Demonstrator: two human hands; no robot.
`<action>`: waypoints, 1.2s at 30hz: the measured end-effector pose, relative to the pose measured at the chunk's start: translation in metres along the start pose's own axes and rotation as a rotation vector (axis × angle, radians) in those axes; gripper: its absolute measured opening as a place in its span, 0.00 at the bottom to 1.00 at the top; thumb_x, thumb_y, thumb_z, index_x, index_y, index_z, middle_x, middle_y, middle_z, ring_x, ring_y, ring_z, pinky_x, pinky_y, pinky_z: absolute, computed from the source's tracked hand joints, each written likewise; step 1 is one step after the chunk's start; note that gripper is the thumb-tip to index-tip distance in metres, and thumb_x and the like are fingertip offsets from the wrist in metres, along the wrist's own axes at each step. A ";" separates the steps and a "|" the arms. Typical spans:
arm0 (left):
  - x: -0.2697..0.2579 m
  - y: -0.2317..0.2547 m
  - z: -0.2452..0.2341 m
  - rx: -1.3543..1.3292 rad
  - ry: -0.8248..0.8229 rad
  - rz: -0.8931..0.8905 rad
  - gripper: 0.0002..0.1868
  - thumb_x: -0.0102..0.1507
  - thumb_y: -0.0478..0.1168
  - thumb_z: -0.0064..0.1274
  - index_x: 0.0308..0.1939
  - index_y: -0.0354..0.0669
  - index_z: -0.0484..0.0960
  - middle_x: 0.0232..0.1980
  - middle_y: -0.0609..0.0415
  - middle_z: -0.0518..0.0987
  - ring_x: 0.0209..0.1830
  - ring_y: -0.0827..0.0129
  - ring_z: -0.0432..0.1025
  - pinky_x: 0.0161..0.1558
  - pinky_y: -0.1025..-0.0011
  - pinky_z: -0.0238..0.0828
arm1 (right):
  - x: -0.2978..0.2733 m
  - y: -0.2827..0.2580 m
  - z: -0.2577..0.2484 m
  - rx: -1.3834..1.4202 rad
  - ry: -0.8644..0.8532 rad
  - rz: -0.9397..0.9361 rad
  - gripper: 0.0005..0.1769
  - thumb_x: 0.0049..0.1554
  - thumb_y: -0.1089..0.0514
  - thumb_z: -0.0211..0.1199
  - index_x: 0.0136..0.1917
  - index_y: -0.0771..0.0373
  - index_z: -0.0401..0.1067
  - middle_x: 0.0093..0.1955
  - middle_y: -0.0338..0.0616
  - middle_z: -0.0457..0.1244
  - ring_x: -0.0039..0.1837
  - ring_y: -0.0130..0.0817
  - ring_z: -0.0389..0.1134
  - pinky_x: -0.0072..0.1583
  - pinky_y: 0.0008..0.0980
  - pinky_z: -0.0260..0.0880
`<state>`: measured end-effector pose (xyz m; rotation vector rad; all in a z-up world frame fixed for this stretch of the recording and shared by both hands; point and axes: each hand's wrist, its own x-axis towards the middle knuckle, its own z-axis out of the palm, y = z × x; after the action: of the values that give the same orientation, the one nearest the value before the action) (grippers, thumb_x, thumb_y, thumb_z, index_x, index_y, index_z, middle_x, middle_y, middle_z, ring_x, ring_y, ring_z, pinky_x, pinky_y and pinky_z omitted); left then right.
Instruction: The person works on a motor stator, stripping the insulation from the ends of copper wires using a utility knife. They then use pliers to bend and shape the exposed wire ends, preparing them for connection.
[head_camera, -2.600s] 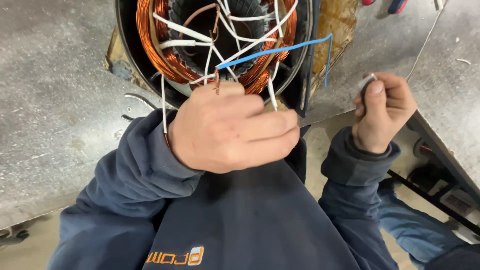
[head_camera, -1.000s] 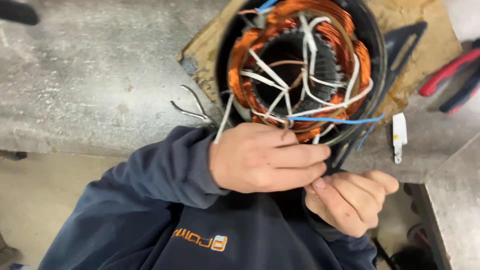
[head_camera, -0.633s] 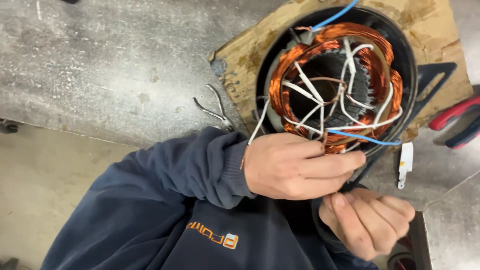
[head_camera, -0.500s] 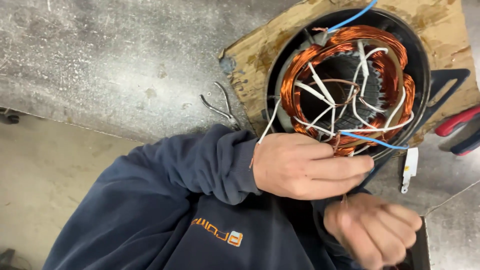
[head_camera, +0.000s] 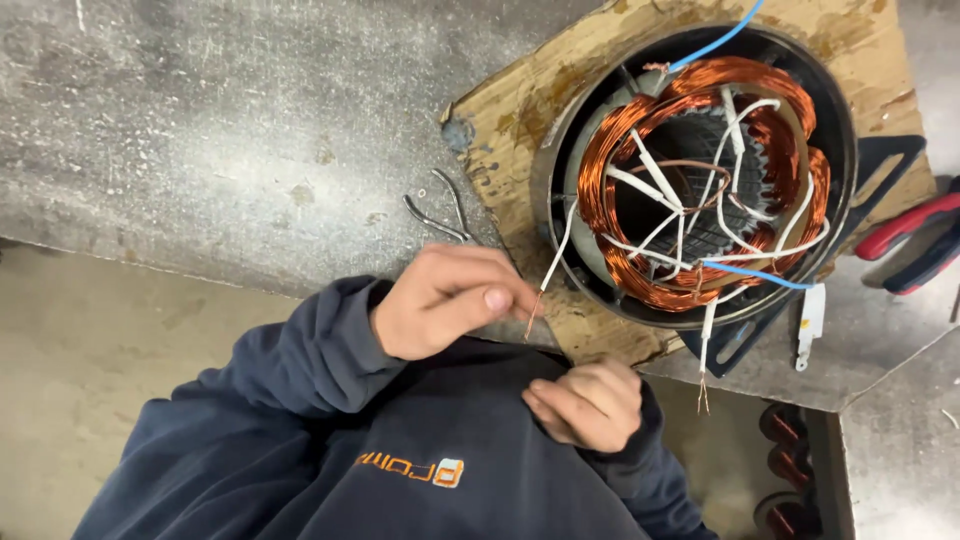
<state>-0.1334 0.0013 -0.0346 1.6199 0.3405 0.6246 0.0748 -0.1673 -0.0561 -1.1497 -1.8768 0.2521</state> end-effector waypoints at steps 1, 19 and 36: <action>0.003 0.001 -0.002 -0.216 -0.018 -0.195 0.17 0.74 0.47 0.47 0.51 0.39 0.86 0.45 0.54 0.83 0.44 0.70 0.78 0.49 0.73 0.75 | 0.004 0.002 0.006 0.019 -0.008 0.010 0.12 0.48 0.62 0.79 0.43 0.62 0.78 0.33 0.35 0.62 0.34 0.30 0.66 0.36 0.30 0.63; -0.005 0.001 0.037 -0.315 0.083 -0.283 0.20 0.72 0.40 0.49 0.25 0.37 0.74 0.23 0.55 0.71 0.22 0.72 0.67 0.29 0.70 0.60 | 0.012 0.005 0.006 0.290 0.107 0.513 0.11 0.60 0.57 0.69 0.45 0.69 0.76 0.37 0.44 0.66 0.35 0.32 0.65 0.40 0.30 0.63; -0.017 -0.007 0.018 -0.203 0.062 -0.248 0.17 0.70 0.39 0.48 0.26 0.37 0.74 0.31 0.51 0.75 0.27 0.67 0.72 0.33 0.69 0.66 | 0.089 0.011 0.043 0.884 -0.107 0.688 0.41 0.72 0.30 0.37 0.67 0.72 0.64 0.68 0.55 0.60 0.68 0.42 0.63 0.70 0.37 0.63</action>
<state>-0.1356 -0.0221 -0.0458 1.3413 0.4990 0.5030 0.0326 -0.0793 -0.0353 -1.0820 -1.1362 1.3851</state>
